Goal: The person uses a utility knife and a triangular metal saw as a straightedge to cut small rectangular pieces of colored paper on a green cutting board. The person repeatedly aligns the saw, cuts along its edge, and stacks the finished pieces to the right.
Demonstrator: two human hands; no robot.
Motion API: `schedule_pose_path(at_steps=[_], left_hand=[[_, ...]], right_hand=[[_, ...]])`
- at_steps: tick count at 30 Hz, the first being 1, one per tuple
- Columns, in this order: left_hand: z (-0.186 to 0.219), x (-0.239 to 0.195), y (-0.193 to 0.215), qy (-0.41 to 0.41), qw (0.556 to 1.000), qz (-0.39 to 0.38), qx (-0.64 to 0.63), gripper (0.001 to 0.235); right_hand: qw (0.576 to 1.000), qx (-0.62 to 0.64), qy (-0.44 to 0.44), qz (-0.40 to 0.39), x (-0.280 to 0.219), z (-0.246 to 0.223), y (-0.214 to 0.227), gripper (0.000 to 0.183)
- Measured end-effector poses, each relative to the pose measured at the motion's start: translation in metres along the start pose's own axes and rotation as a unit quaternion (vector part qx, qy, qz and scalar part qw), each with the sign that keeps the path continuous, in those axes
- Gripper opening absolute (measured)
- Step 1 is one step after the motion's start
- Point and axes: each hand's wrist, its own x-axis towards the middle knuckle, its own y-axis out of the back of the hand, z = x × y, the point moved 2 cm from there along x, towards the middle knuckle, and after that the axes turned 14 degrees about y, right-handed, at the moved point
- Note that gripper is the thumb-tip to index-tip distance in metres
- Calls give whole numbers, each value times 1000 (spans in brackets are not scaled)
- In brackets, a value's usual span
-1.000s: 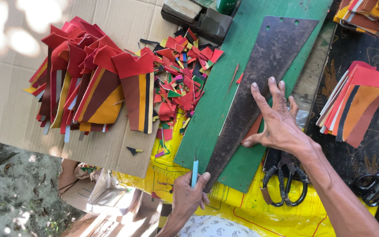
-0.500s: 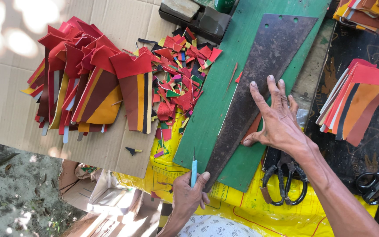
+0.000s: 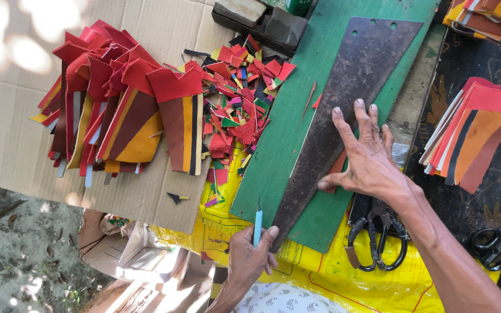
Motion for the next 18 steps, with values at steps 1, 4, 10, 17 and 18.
schedule_pose_path(at_steps=[1,4,10,17,18], left_hand=[[0,0,0,0,1000,1,2,36],[0,1,1,3,1000,-2,-1,36],[1,1,0,-1,1000,-7,7,37],[29,-28,17,-26,989,73,126,33],[38,-35,24,-57,979,121,155,34]], right_hand=[[1000,3,-6,9,0,0,-1,141],[999,4,-8,40,1,-2,-4,130],[998,-13,4,67,1,-6,-1,122],[993,-101,-33,54,7,-22,4,112],[994,-75,-12,80,8,-22,6,111]])
